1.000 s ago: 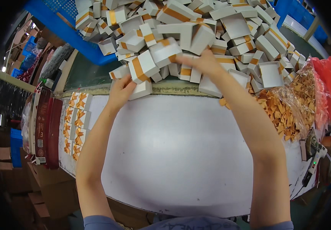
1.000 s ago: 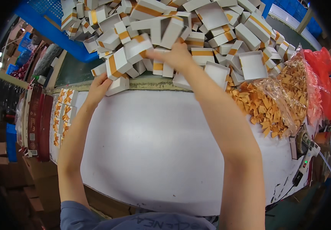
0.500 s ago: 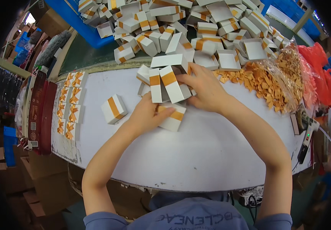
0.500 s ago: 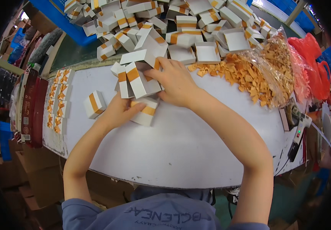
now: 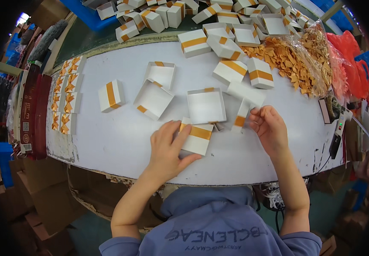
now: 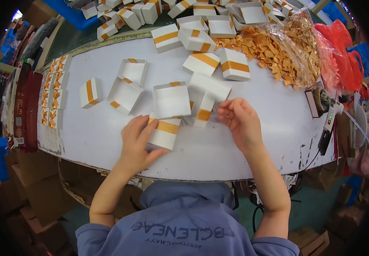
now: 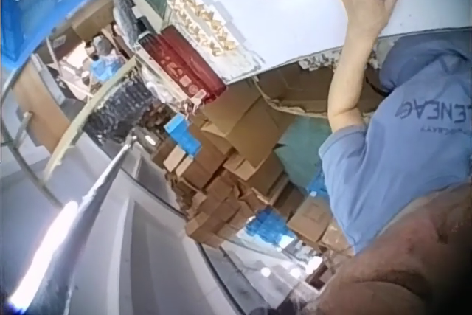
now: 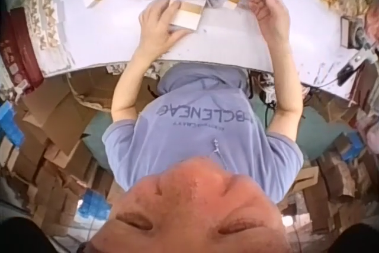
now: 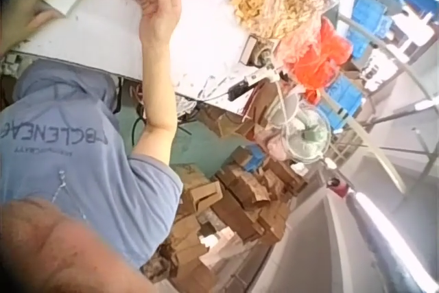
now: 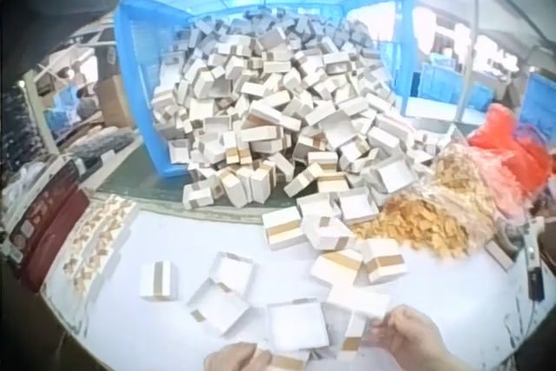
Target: Assembling small gift boxes by applying hot glue to the lids and attaching orange ribbon bows.
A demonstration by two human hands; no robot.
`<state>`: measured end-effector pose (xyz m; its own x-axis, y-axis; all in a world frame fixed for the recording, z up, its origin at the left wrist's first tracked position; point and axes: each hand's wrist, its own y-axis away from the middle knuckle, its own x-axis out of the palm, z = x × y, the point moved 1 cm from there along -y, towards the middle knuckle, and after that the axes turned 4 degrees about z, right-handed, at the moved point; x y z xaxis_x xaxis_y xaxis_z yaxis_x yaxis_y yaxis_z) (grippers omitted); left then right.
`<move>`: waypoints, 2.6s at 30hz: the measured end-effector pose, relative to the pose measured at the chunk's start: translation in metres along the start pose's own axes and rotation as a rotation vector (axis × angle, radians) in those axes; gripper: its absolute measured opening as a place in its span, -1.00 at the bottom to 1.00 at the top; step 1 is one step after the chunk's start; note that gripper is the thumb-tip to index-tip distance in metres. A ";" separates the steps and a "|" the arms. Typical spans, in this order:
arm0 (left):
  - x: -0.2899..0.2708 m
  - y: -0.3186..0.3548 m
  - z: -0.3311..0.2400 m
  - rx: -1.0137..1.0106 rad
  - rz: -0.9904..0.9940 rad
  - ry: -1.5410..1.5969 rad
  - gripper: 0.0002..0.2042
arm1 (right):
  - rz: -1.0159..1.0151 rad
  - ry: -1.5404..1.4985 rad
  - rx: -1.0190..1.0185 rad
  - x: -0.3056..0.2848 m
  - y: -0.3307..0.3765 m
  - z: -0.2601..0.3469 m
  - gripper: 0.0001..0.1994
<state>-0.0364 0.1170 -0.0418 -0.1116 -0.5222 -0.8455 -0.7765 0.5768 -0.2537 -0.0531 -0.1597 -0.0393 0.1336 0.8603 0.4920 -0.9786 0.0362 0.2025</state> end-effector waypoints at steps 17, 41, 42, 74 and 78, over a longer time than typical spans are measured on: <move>-0.031 0.038 0.034 -0.906 -0.154 1.304 -0.78 | 0.049 1.406 -0.832 0.026 0.009 0.027 -0.89; -0.047 0.019 0.021 -0.341 -0.013 -0.023 -0.57 | 0.385 1.506 -0.488 0.043 0.030 0.012 -0.55; -0.057 0.013 0.034 -0.356 -0.101 -0.037 -0.60 | 0.306 1.468 -0.545 0.041 0.022 0.014 -0.61; -0.076 0.011 0.052 -0.100 0.458 -0.188 -0.06 | 0.735 2.207 -0.576 0.057 -0.064 0.040 -0.45; -0.072 0.024 0.049 -0.169 0.455 -0.201 -0.03 | 0.276 1.856 -0.463 0.048 -0.007 0.073 -0.35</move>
<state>-0.0169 0.1996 -0.0099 -0.3529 -0.1019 -0.9301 -0.7679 0.5994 0.2257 -0.0284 -0.1557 0.0450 -0.0104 0.2365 -0.9716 -0.9412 -0.3305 -0.0704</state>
